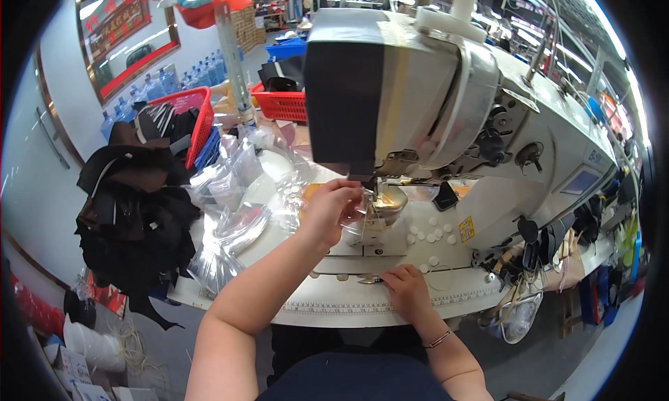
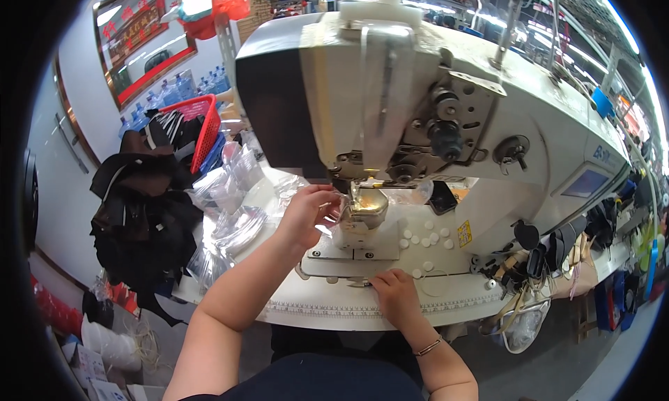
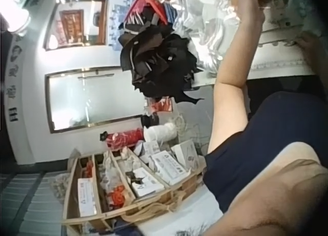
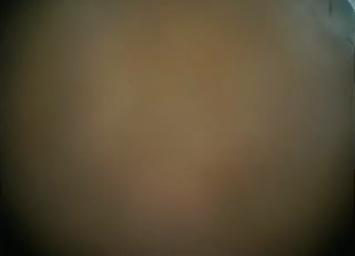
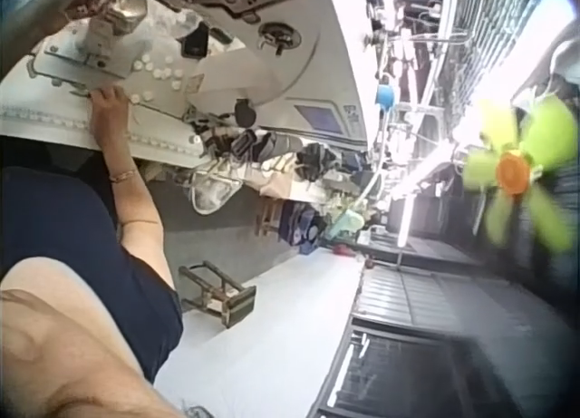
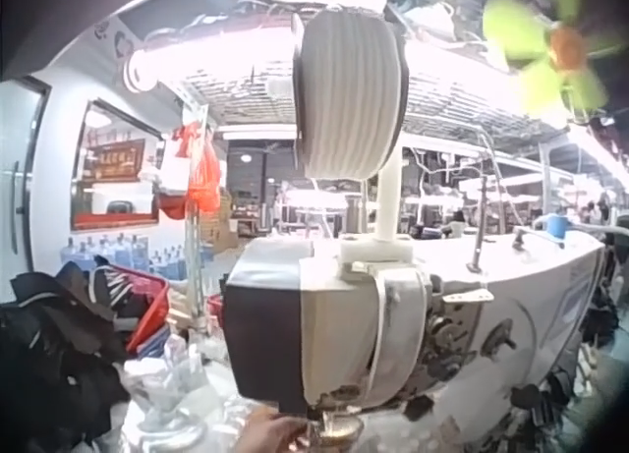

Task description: Stitch small circular components onto a base material using an industrial sewing machine.

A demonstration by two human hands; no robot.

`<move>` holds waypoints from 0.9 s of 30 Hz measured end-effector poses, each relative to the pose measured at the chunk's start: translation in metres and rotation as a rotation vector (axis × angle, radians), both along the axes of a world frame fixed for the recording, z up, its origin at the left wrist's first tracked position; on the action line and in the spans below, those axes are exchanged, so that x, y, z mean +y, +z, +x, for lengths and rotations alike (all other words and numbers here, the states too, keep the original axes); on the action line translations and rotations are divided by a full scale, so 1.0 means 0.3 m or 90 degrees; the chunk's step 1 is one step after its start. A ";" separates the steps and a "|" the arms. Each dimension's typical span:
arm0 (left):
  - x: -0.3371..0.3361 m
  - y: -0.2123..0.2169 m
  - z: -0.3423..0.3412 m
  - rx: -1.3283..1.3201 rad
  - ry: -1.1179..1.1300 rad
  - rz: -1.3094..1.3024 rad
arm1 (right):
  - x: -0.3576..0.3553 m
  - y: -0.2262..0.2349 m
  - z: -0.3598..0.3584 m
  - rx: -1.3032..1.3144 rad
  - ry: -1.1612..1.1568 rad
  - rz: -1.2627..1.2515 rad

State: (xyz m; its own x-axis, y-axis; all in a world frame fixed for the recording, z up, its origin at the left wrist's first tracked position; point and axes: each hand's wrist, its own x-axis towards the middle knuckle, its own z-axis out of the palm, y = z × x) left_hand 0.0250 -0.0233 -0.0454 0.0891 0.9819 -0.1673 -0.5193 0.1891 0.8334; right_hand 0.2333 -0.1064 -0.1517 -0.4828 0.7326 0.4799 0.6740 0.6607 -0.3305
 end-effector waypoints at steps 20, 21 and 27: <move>-0.053 0.009 0.019 -0.026 -0.105 0.025 | -0.020 -0.006 -0.002 0.039 -0.017 0.032; -0.054 0.010 0.019 -0.021 -0.089 0.023 | -0.018 -0.006 -0.004 0.039 -0.019 0.033; -0.061 -0.001 0.028 -0.033 -0.056 0.023 | -0.017 -0.020 0.001 0.014 -0.028 0.019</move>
State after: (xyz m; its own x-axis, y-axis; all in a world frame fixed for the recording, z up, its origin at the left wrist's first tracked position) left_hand 0.0335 -0.0416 -0.0458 0.1829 0.9751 -0.1254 -0.5443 0.2066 0.8130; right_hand 0.2335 -0.1115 -0.1578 -0.4397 0.7381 0.5117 0.6956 0.6403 -0.3259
